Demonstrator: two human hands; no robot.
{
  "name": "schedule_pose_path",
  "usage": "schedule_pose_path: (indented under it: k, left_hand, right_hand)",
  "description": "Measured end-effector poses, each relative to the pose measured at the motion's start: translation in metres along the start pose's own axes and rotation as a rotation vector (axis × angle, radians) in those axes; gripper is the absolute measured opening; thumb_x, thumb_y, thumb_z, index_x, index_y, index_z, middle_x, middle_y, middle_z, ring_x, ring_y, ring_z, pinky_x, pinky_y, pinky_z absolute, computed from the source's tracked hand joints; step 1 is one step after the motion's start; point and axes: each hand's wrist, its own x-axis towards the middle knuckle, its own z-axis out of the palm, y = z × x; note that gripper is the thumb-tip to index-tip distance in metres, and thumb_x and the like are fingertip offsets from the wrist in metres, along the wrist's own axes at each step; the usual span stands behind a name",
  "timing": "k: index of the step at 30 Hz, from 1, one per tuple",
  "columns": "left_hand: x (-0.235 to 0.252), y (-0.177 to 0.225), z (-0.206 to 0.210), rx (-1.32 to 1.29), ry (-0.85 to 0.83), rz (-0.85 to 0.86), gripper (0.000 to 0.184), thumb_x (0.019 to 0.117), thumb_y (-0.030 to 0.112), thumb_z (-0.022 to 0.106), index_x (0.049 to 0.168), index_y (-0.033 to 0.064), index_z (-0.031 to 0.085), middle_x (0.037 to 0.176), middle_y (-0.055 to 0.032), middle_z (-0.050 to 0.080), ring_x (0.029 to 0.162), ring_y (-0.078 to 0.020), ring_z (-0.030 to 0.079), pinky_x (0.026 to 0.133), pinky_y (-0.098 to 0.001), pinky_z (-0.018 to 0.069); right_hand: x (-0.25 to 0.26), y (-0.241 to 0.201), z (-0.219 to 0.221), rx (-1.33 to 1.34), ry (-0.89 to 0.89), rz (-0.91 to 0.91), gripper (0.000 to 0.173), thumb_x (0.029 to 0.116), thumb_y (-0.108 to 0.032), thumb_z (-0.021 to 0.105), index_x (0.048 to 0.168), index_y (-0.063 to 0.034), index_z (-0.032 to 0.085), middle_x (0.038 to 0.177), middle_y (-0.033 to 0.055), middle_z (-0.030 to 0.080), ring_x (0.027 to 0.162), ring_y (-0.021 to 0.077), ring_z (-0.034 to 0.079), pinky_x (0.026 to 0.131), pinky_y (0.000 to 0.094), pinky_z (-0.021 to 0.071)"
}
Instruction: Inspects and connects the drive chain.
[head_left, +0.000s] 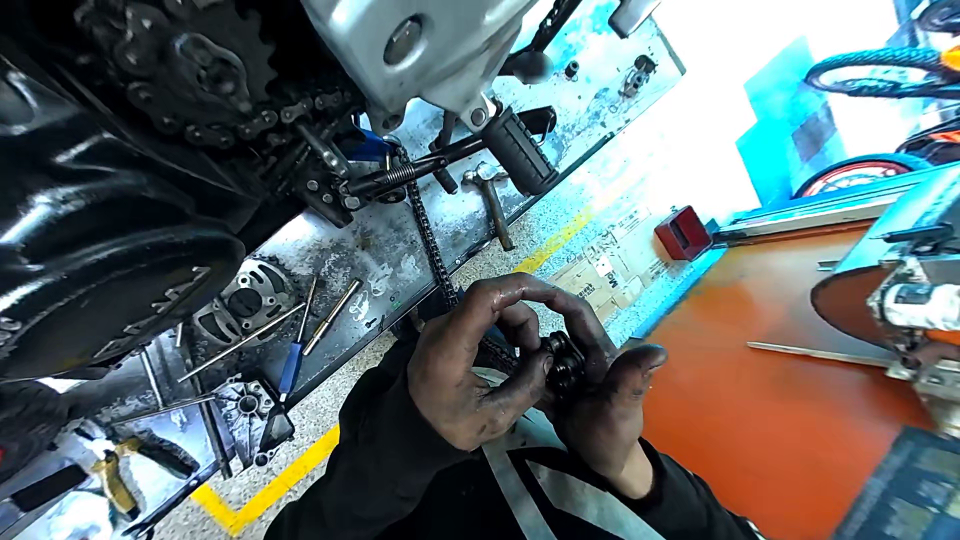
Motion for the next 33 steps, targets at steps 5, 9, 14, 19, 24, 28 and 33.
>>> schedule_pose_path:
  k: [5, 9, 14, 19, 24, 28, 33]
  left_hand:
    - [-0.009, 0.004, 0.001, 0.097, 0.113, -0.003, 0.047, 0.0789, -0.002, 0.080, 0.121, -0.0038, 0.060, 0.097, -0.0054, 0.072, 0.091, -0.0134, 0.070, 0.085, -0.0301, 0.0620]
    - [-0.013, 0.007, 0.003, 0.144, 0.110, 0.004, 0.043, 0.0805, 0.000, 0.079, 0.119, -0.0047, 0.061, 0.094, -0.0053, 0.071, 0.087, -0.0111, 0.069, 0.082, -0.0281, 0.0622]
    - [-0.029, -0.007, -0.021, 0.141, 0.149, -0.080, 0.044, 0.0829, 0.001, 0.078, 0.121, -0.0011, 0.057, 0.095, -0.0062, 0.071, 0.083, -0.0119, 0.071, 0.078, -0.0298, 0.0634]
    - [-0.092, -0.133, -0.122, 0.639, 0.305, -0.857, 0.047, 0.0889, 0.004, 0.075, 0.129, -0.0062, 0.053, 0.103, -0.0186, 0.073, 0.091, -0.0279, 0.073, 0.087, -0.0471, 0.0590]
    - [-0.101, -0.211, -0.120, 0.711, 0.029, -1.117, 0.044, 0.0927, 0.007, 0.072, 0.133, -0.0027, 0.056, 0.117, -0.0222, 0.070, 0.111, -0.0377, 0.068, 0.101, -0.0565, 0.0519]
    - [-0.077, -0.236, -0.118, 0.782, -0.049, -1.144, 0.038, 0.0966, 0.009, 0.067, 0.132, 0.0016, 0.057, 0.121, -0.0212, 0.069, 0.116, -0.0385, 0.066, 0.104, -0.0582, 0.0490]
    - [-0.068, -0.250, -0.118, 0.804, -0.143, -1.154, 0.038, 0.0970, 0.007, 0.066, 0.133, 0.0019, 0.057, 0.122, -0.0231, 0.068, 0.116, -0.0406, 0.066, 0.103, -0.0593, 0.0489]
  right_hand:
    - [0.004, 0.000, 0.001, -0.009, -0.007, 0.001, 0.075, 0.0960, -0.077, 0.033, 0.146, -0.0244, 0.051, 0.101, -0.0037, 0.063, 0.059, -0.0020, 0.048, 0.046, 0.0117, 0.0399]
    - [0.007, -0.001, 0.005, -0.076, 0.010, -0.014, 0.079, 0.0952, -0.079, 0.029, 0.145, -0.0206, 0.052, 0.101, -0.0042, 0.064, 0.068, -0.0018, 0.055, 0.054, 0.0124, 0.0465]
    - [0.009, -0.002, 0.001, -0.045, -0.014, 0.004, 0.080, 0.0931, -0.081, 0.028, 0.144, -0.0240, 0.053, 0.070, -0.0062, 0.053, 0.051, -0.0009, 0.043, 0.045, 0.0139, 0.0379]
    - [0.007, 0.001, -0.010, -0.020, 0.015, 0.017, 0.084, 0.0911, -0.084, 0.026, 0.146, -0.0255, 0.052, 0.063, -0.0051, 0.049, 0.045, 0.0023, 0.040, 0.042, 0.0166, 0.0371]
    - [0.007, 0.002, -0.009, -0.023, 0.010, 0.030, 0.086, 0.0903, -0.085, 0.028, 0.145, -0.0227, 0.052, 0.061, -0.0054, 0.045, 0.045, 0.0032, 0.039, 0.042, 0.0177, 0.0375]
    - [0.006, 0.002, -0.013, -0.031, 0.029, 0.027, 0.086, 0.0901, -0.085, 0.027, 0.145, -0.0226, 0.052, 0.062, -0.0053, 0.046, 0.045, 0.0031, 0.040, 0.043, 0.0181, 0.0390]
    - [0.004, 0.002, -0.012, -0.017, 0.043, 0.038, 0.086, 0.0900, -0.084, 0.030, 0.145, -0.0226, 0.052, 0.064, -0.0057, 0.047, 0.047, 0.0021, 0.040, 0.044, 0.0162, 0.0376]
